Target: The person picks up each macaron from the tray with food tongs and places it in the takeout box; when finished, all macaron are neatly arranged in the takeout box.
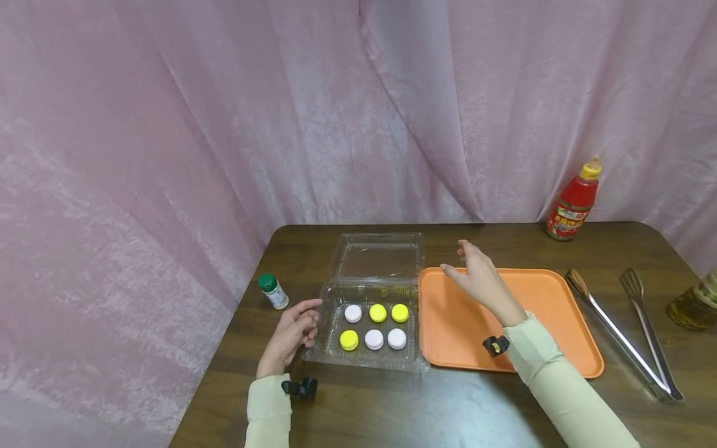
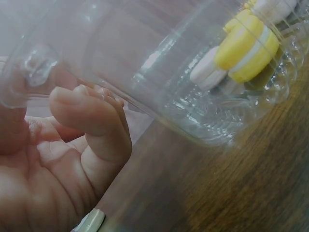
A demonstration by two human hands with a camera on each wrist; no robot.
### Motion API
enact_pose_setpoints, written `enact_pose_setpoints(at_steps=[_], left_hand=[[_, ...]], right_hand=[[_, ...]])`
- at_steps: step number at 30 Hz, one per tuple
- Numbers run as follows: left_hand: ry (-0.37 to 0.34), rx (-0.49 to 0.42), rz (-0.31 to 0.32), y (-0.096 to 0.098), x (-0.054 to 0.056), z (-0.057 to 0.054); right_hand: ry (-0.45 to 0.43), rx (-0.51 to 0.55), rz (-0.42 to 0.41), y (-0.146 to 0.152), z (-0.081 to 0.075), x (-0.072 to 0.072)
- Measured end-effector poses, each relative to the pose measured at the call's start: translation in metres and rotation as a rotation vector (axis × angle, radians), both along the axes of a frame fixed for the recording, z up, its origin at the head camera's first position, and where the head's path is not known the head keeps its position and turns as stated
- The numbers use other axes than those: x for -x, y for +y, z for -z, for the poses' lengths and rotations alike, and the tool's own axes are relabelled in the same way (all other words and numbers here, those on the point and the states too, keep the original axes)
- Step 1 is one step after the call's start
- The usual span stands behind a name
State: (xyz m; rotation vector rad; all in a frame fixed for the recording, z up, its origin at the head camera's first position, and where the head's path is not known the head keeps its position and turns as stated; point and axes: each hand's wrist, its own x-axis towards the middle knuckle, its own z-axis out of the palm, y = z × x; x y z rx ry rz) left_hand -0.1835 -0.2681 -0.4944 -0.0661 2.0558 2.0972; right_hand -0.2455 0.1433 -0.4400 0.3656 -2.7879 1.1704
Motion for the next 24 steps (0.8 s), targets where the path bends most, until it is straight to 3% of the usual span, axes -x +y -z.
enact_pose_setpoints(at_steps=[11, 24], left_hand=[[-0.003, -0.012, 0.003, 0.001, -0.002, 0.000], [0.012, -0.016, 0.010, -0.001, 0.000, 0.002]], right_hand=[[-0.195, 0.093, -0.113, -0.039, 0.019, 0.016], [-0.203, 0.090, -0.172, -0.043, 0.020, 0.016]])
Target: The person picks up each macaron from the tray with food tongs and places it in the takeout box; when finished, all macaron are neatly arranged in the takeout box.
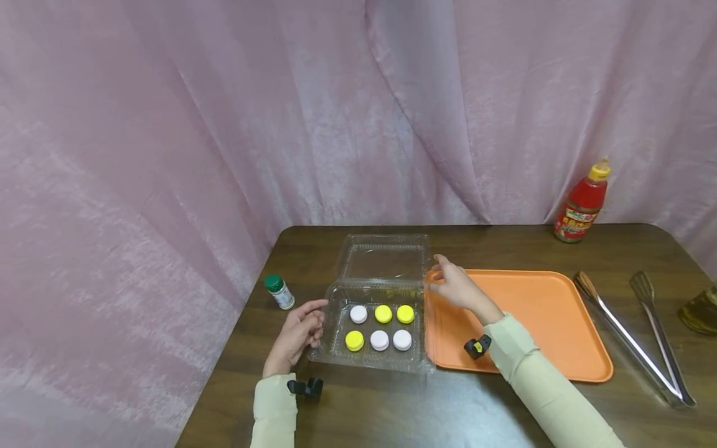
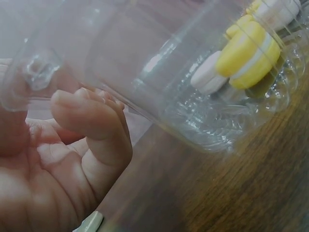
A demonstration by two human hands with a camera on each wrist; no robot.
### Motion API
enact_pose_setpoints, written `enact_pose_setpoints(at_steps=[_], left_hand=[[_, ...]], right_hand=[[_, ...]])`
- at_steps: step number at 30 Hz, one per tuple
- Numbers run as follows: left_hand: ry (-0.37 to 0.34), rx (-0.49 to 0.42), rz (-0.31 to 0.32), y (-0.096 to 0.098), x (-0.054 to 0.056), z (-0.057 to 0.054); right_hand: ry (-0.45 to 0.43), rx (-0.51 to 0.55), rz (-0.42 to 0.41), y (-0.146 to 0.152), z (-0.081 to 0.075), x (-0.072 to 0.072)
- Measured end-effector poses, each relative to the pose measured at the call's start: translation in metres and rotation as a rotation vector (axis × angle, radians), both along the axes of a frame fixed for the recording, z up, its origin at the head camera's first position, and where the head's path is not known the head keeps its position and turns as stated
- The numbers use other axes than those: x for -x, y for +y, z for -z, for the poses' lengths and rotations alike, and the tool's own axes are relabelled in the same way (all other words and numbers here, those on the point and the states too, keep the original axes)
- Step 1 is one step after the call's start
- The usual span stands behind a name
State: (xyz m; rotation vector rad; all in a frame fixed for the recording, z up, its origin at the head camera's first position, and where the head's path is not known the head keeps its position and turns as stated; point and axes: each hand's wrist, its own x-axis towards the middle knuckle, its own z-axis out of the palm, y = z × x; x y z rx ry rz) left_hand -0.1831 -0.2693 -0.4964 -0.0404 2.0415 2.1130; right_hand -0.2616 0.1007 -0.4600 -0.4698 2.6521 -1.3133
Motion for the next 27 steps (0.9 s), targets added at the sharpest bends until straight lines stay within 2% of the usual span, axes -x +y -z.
enact_pose_setpoints(at_steps=[9, 14, 27], left_hand=[[0.021, 0.018, 0.004, 0.0008, -0.0007, -0.0010], [0.009, 0.016, -0.004, 0.0018, -0.0003, -0.0022], [-0.018, 0.018, -0.003, 0.0012, 0.0008, -0.0032]], right_hand=[[-0.032, 0.037, -0.024, -0.0001, 0.0035, 0.0038], [-0.035, 0.056, -0.026, -0.0001, 0.0032, 0.0042], [0.084, 0.138, 0.043, -0.0039, -0.0021, 0.0032]])
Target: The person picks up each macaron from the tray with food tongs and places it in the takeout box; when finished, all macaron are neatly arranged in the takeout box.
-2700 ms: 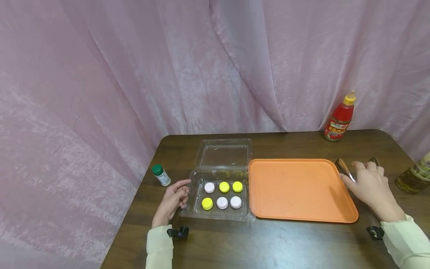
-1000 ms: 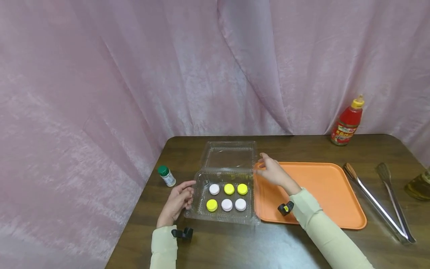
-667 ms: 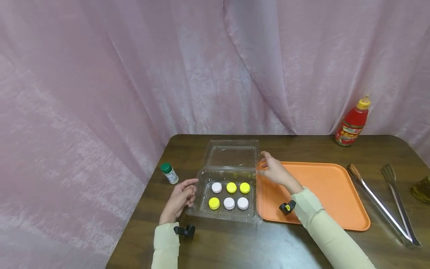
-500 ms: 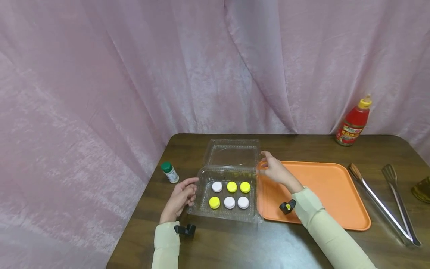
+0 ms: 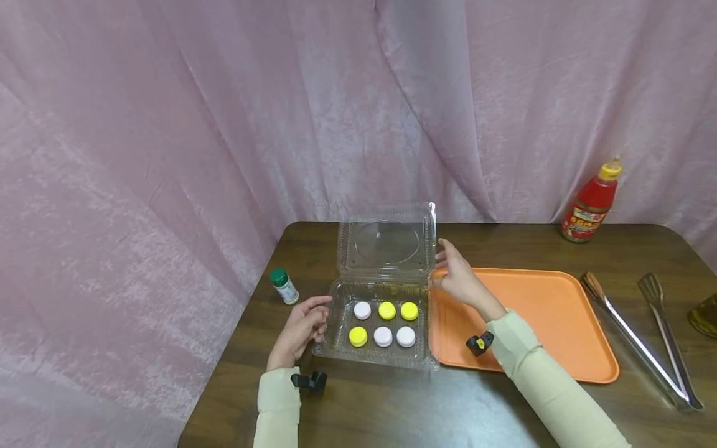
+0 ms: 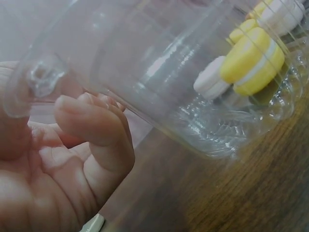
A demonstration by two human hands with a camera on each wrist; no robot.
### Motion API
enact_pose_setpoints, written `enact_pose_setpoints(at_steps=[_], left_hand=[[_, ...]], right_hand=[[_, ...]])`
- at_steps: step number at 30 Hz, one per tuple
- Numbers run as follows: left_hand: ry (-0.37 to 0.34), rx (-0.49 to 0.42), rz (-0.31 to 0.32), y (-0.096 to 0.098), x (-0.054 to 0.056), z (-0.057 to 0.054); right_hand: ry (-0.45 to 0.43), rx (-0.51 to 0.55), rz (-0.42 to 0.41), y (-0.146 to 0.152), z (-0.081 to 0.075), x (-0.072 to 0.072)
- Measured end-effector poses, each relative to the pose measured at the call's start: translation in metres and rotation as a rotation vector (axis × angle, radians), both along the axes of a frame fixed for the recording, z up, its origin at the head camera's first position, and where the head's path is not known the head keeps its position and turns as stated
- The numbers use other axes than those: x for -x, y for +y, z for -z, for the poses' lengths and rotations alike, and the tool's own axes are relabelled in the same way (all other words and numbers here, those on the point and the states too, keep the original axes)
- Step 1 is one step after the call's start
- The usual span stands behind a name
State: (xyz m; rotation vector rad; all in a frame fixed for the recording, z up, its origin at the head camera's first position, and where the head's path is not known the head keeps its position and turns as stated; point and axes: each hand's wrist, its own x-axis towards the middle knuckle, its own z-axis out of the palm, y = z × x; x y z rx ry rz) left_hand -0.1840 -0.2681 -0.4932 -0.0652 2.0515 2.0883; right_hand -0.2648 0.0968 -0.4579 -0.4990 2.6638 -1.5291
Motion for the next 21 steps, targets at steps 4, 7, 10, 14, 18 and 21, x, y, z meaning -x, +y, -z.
enact_pose_setpoints(at_steps=[4, 7, 10, 14, 18, 21], left_hand=[[-0.004, -0.005, -0.004, 0.000, 0.001, 0.001], [-0.011, -0.009, -0.016, 0.000, 0.001, 0.002], [-0.012, -0.006, -0.030, 0.000, 0.000, 0.003], [-0.010, 0.013, -0.039, -0.001, -0.004, 0.001], [-0.010, 0.073, -0.055, 0.000, -0.007, -0.005], [-0.001, 0.136, -0.070, 0.000, -0.009, -0.011]], right_hand=[[0.013, 0.025, 0.029, 0.001, -0.005, -0.004], [0.027, 0.041, 0.029, 0.002, -0.008, -0.007], [0.050, 0.045, 0.007, 0.004, -0.010, -0.010], [0.081, 0.054, -0.019, 0.007, -0.014, -0.015], [0.101, 0.055, -0.012, 0.009, -0.020, -0.019], [0.121, 0.041, -0.009, 0.011, -0.025, -0.022]])
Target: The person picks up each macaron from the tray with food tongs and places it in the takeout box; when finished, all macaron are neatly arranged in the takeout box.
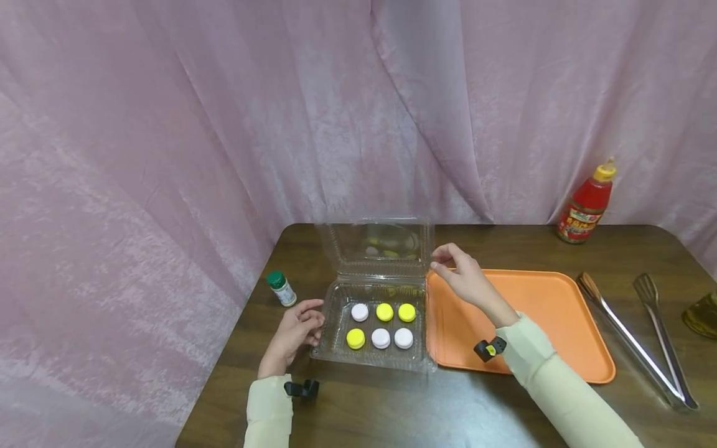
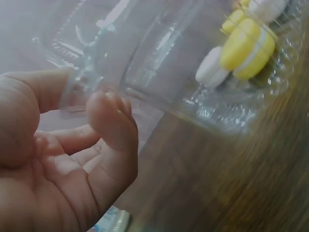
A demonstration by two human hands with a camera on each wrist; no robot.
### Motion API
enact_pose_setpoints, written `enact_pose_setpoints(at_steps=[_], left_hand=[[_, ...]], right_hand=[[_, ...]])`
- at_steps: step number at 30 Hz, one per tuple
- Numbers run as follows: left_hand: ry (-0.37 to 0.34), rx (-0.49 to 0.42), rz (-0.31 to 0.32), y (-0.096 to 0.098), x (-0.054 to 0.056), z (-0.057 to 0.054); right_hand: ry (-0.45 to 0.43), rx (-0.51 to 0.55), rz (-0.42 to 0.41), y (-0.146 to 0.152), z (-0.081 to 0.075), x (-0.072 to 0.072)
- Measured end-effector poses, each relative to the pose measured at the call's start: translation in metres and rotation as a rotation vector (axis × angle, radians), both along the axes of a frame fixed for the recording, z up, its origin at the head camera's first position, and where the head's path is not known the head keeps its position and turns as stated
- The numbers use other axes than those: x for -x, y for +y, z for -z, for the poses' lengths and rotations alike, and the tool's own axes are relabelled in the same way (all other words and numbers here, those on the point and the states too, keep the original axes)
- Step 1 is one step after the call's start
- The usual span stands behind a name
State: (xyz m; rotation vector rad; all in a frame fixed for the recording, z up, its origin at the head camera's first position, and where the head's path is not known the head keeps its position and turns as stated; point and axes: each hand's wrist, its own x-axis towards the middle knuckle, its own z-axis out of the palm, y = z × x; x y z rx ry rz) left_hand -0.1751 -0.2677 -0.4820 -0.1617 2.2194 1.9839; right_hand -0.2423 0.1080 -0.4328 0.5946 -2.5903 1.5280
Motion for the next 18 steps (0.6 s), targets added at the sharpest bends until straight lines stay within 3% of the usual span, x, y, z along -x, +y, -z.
enact_pose_setpoints(at_steps=[9, 18], left_hand=[[0.023, 0.090, -0.022, 0.001, -0.007, -0.013], [0.027, 0.115, -0.028, 0.000, -0.020, -0.026]], right_hand=[[0.040, 0.015, -0.052, 0.001, -0.007, -0.015], [-0.037, 0.077, -0.076, 0.000, -0.006, -0.040]])
